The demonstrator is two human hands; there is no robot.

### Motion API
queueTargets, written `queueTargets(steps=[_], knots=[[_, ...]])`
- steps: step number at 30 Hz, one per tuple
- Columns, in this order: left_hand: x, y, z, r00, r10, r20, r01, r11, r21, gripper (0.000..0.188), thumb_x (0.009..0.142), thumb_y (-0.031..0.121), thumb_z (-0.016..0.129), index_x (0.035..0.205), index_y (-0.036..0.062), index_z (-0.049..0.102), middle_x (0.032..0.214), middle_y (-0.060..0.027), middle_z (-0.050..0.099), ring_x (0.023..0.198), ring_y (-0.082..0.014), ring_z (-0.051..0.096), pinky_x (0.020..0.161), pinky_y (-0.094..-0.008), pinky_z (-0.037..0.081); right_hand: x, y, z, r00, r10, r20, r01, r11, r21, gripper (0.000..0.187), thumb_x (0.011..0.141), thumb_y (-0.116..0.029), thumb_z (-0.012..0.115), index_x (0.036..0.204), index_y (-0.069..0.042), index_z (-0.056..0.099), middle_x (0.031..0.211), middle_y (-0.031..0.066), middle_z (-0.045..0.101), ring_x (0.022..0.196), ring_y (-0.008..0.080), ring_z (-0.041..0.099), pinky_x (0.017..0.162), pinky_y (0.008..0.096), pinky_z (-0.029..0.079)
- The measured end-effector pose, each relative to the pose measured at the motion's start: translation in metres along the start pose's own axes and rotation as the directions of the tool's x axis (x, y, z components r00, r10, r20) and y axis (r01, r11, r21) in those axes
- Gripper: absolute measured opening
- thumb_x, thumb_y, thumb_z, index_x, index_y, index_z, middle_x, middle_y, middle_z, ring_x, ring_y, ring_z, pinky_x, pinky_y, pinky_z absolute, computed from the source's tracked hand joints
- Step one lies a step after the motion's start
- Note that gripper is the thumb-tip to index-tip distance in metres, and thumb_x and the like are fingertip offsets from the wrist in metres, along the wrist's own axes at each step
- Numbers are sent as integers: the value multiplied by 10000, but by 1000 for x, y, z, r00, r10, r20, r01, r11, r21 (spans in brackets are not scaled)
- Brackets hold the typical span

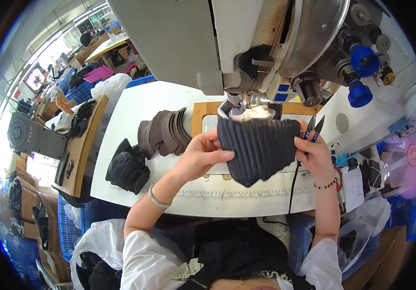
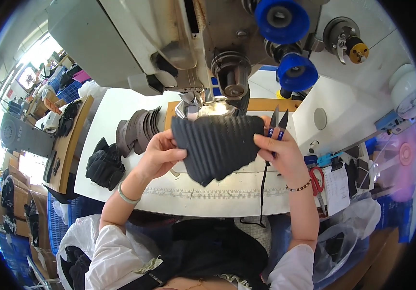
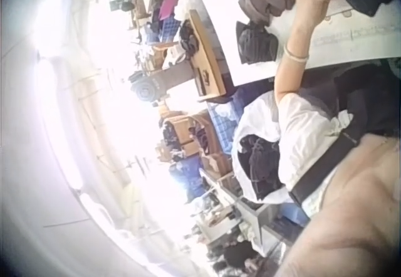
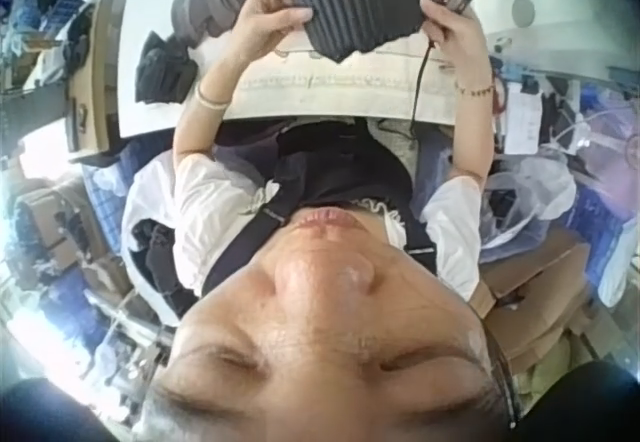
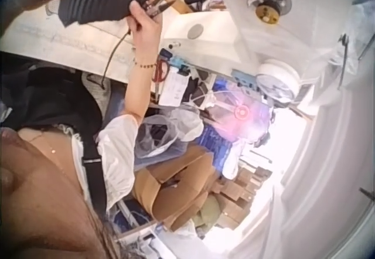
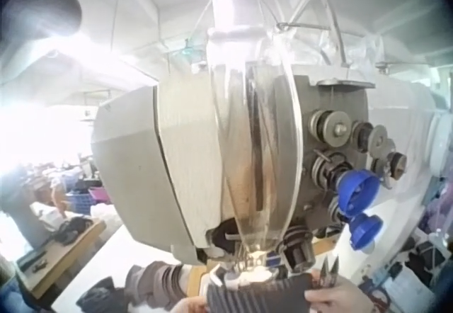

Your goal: Stitching together components of a black padded shoe upper using an industrial sewing machine.

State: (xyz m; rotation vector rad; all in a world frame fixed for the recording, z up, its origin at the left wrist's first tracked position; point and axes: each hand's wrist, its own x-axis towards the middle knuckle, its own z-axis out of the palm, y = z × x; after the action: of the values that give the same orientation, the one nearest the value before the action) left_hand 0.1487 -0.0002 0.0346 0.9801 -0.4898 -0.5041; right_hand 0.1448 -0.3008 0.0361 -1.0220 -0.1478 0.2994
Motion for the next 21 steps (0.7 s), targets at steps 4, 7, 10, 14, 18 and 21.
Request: queueTargets(steps=[4, 7, 10, 14, 18, 21], knots=[[10, 1, 21, 970, -28, -242, 88, 967, 241, 360, 900, 67, 667, 1221, -60, 566, 1073, -96, 684, 946, -122, 660, 852, -272, 545, 5, -14, -12, 982, -99, -162, 19, 900, -434, 307, 889, -88, 662, 1180, -66, 567, 878, -43, 579, 585, 14, 388, 501, 170, 292], [12, -2, 32, 954, -13, -300, 109, 947, 304, 357, 907, 82, 663, 1213, -71, 559, 1078, -112, 682, 922, -142, 679, 839, -291, 572, -3, -5, -1, 718, -683, 134, 340, 176, -924, 531, 729, -17, 712, 1239, -70, 570, 1124, 23, 562, 659, 85, 478, 588, 230, 413], [13, -2, 43, 944, 1, -331, 79, 970, 229, 321, 906, 174, 690, 1104, -66, 612, 978, -96, 699, 870, -115, 672, 758, -246, 561, -34, -23, 52, 774, -389, 499, 518, -63, -853, 734, 605, -9, 717, 1316, -86, 550, 1254, 72, 516, 720, 150, 541, 625, 273, 468], [16, -5, 46, 947, -5, -321, 92, 962, 258, 323, 914, 186, 681, 1099, -70, 608, 963, -101, 702, 843, -125, 682, 737, -252, 571, -12, 4, 62, 600, -409, 687, 460, -526, -715, 598, 679, -76, 660, 1275, -104, 611, 1282, 57, 556, 764, 149, 550, 628, 269, 476], [16, 12, 29, 951, -178, -253, 253, 916, 310, 319, 942, 245, 641, 1001, -68, 645, 833, -108, 707, 770, -147, 702, 652, -250, 566, 6, -1, 49, 464, -442, 768, 513, -572, -640, 445, 727, -160, 645, 1166, -110, 686, 1171, 43, 643, 692, 131, 504, 583, 249, 439], [9, 28, -21, 876, -79, -476, 414, 631, 656, 342, 931, 308, 634, 917, -29, 685, 737, -124, 707, 742, -218, 715, 607, -297, 545, 11, -7, 46, 428, -455, 781, 567, -538, -624, 423, 733, -189, 647, 1146, -105, 694, 1145, 43, 657, 657, 128, 498, 561, 247, 427]])
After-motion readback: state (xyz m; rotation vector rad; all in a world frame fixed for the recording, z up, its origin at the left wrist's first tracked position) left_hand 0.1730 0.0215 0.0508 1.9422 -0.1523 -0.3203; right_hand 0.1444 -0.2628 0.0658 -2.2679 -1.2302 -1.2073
